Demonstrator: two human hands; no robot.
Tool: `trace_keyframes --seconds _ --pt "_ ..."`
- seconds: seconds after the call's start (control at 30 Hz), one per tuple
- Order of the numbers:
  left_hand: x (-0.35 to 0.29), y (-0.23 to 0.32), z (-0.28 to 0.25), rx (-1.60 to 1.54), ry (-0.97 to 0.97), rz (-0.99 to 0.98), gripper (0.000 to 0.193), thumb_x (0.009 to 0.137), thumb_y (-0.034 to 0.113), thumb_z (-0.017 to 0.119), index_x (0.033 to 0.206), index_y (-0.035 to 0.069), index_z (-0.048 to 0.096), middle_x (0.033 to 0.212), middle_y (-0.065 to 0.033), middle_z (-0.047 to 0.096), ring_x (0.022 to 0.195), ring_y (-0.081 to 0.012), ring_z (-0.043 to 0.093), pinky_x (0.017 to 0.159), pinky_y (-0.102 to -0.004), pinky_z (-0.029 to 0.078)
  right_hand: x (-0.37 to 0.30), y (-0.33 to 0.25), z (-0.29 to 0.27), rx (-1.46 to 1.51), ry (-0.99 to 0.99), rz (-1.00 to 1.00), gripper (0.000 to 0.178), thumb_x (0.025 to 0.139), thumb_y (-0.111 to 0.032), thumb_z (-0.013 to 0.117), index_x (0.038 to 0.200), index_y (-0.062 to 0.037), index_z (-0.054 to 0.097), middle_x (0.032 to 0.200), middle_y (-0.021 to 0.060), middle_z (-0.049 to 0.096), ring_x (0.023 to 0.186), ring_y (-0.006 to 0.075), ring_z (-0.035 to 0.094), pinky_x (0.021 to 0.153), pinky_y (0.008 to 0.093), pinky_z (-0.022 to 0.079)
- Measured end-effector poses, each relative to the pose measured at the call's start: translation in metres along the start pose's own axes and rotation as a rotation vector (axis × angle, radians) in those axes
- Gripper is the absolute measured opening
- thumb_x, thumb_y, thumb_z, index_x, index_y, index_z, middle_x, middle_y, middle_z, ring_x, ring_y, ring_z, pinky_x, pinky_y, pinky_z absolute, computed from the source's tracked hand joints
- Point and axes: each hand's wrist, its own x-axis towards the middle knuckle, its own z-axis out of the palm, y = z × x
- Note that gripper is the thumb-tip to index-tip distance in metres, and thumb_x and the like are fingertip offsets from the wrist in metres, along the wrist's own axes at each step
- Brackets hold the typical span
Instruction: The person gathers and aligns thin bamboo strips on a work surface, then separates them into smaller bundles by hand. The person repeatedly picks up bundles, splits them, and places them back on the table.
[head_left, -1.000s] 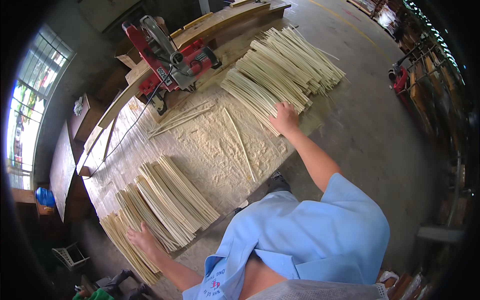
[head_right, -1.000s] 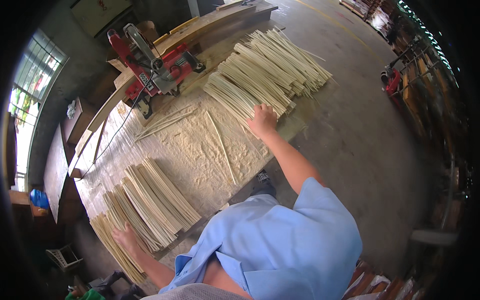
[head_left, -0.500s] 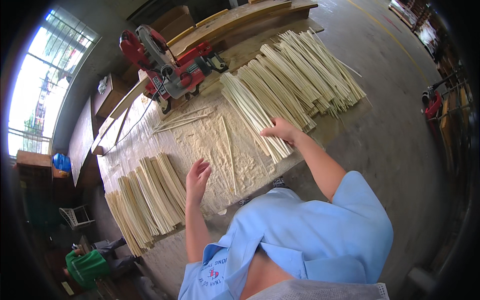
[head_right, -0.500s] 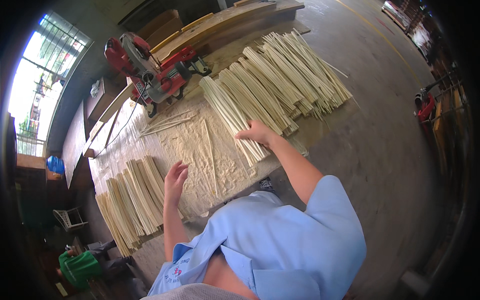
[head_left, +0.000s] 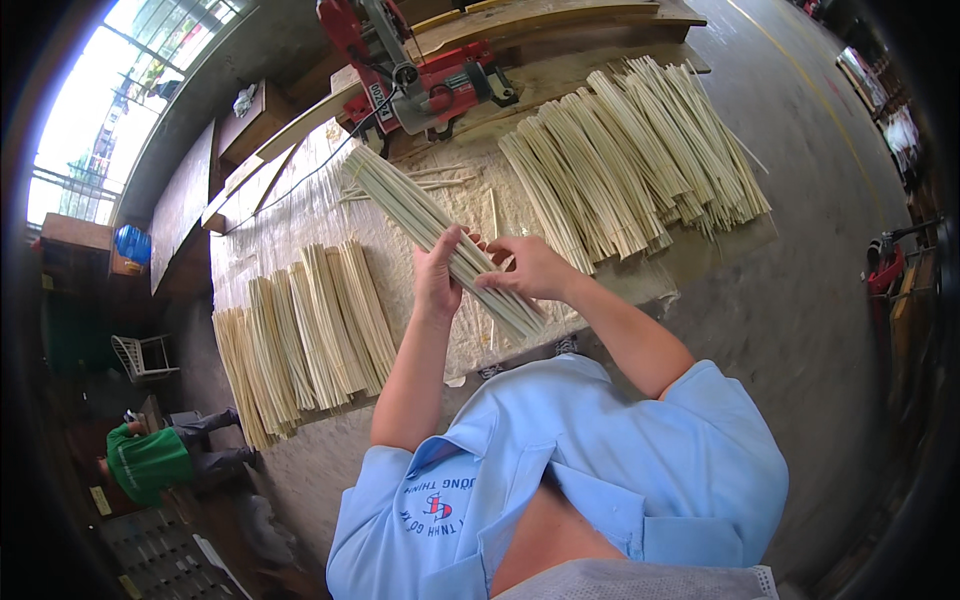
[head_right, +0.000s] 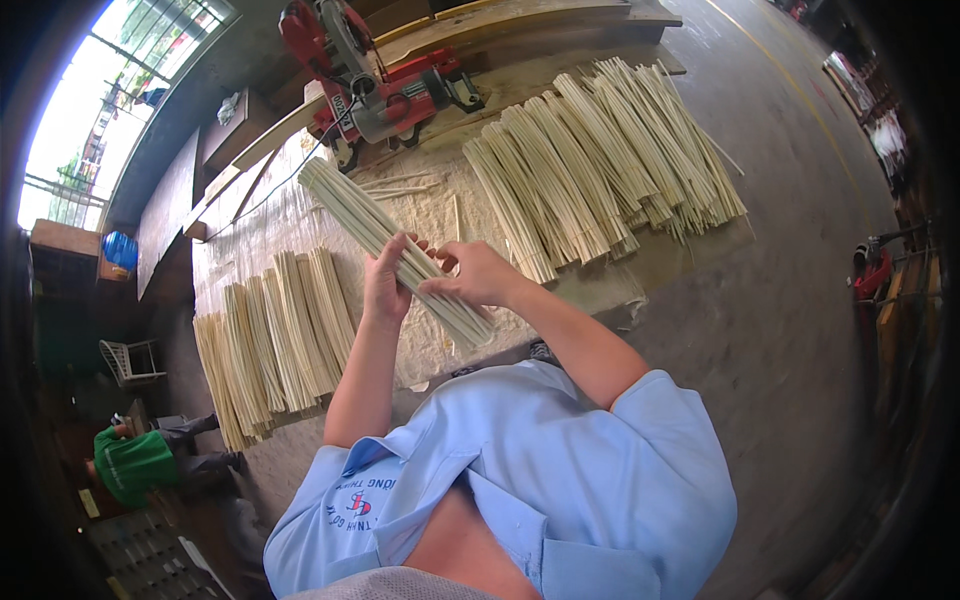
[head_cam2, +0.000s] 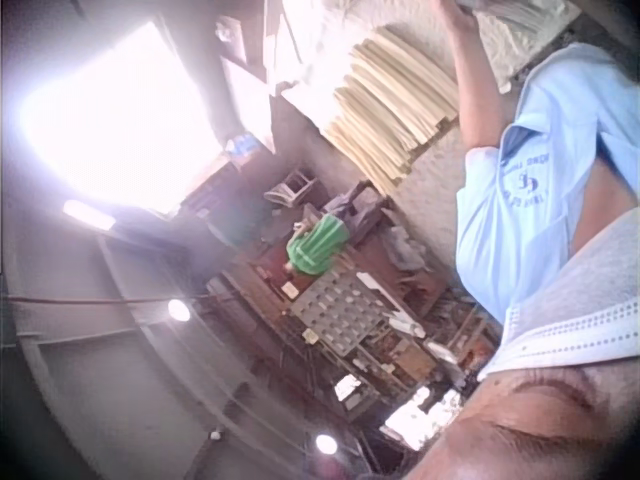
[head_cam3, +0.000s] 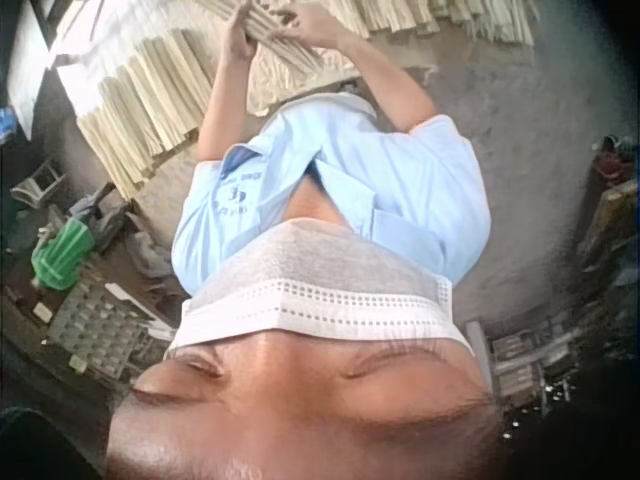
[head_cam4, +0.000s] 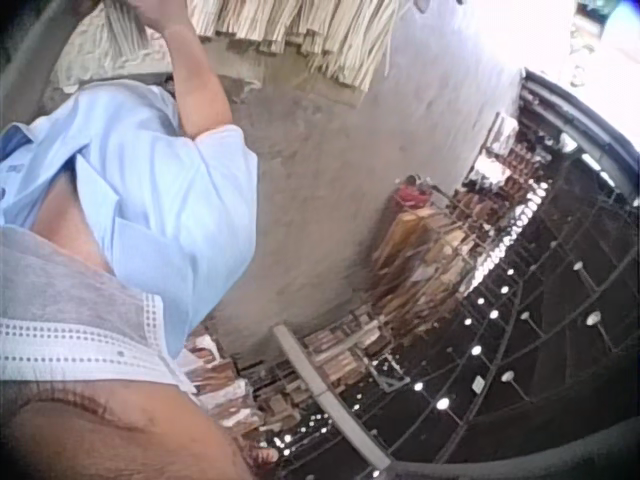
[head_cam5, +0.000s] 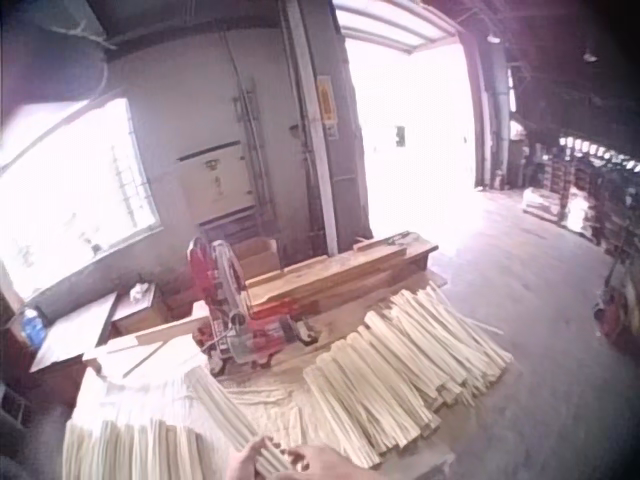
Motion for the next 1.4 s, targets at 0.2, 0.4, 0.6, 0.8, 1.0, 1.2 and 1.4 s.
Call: trace_keyframes --seconds 0.2,0.4,0.6,0.8,1.0,1.2,1.4 --pt "-0.001 0.015 -0.035 0.064 0.095 0.025 0.029 0.091 0.009 0.071 0.112 0.002 0.053 0.094 -0.0099 0.061 0.086 -0.0262 0.068 0.074 -0.0416 0.062 -0.001 -0.015 0.015 -0.244 0.018 -0.468 0.024 0.087 -0.018 0.076 0.111 -0.0138 0.074 0.097 0.0066 0.062 0.085 0.0238 0.065 0.074 0.0381 0.053" --pt "0.001 0.006 -0.063 0.038 0.201 0.033 0.035 0.087 0.004 0.075 0.114 0.002 0.053 0.097 -0.0078 0.062 0.079 -0.0192 0.065 0.067 -0.0365 0.057 0.017 -0.014 0.033 -0.38 -0.102 -0.556 0.017 0.085 -0.013 0.074 0.102 -0.0112 0.074 0.091 0.0087 0.062 0.084 0.0291 0.065 0.075 0.0402 0.054" --pt "0.004 0.007 -0.073 0.032 0.19 -0.003 0.033 0.088 0.008 0.077 0.112 0.003 0.056 0.097 -0.0066 0.062 0.081 -0.0179 0.064 0.069 -0.0355 0.056 0.031 -0.011 0.041 -0.16 -0.257 -0.441 0.012 0.086 -0.014 0.068 0.091 -0.0026 0.069 0.088 0.0117 0.065 0.081 0.0269 0.064 0.074 0.0388 0.053" --pt "0.006 0.009 -0.068 0.04 0.199 -0.042 0.025 0.093 0.011 0.071 0.112 0.004 0.056 0.089 -0.007 0.061 0.076 -0.0206 0.066 0.065 -0.0361 0.058 0.036 -0.013 0.038 -0.068 -0.334 -0.355 0.014 0.085 -0.013 0.067 0.087 -0.0002 0.065 0.084 0.0122 0.063 0.075 0.0234 0.059 0.07 0.0364 0.05" --pt "0.008 0.009 -0.075 0.05 0.202 -0.109 0.034 0.09 0.015 0.075 0.115 0.003 0.054 0.092 -0.0088 0.061 0.078 -0.0238 0.067 0.067 -0.039 0.059 0.038 -0.011 0.036 -0.07 -0.414 -0.386 0.014 0.086 -0.014 0.067 0.087 -0.0003 0.065 0.084 0.0115 0.061 0.075 0.0222 0.058 0.069 0.0358 0.049" --pt "0.007 0.009 -0.081 0.027 0.215 -0.166 0.033 0.096 0.026 0.071 0.116 0.004 0.056 0.091 -0.0128 0.065 0.081 -0.0265 0.069 0.069 -0.0415 0.062 0.033 -0.009 0.041 -0.038 -0.364 -0.412 0.013 0.091 -0.014 0.068 0.093 -0.0018 0.064 0.09 0.0098 0.062 0.081 0.0207 0.058 0.074 0.0344 0.049" --pt "0.0 0.006 -0.081 -0.121 0.211 -0.327 0.049 0.101 0.046 0.062 0.12 0.002 0.053 0.096 -0.0154 0.066 0.083 -0.0293 0.07 0.072 -0.0443 0.062 0.022 -0.011 0.041 0.315 -0.309 -0.303 0.02 0.091 -0.004 0.067 0.111 -0.0047 0.065 0.105 0.0083 0.062 0.097 0.023 0.061 0.09 0.0364 0.051"
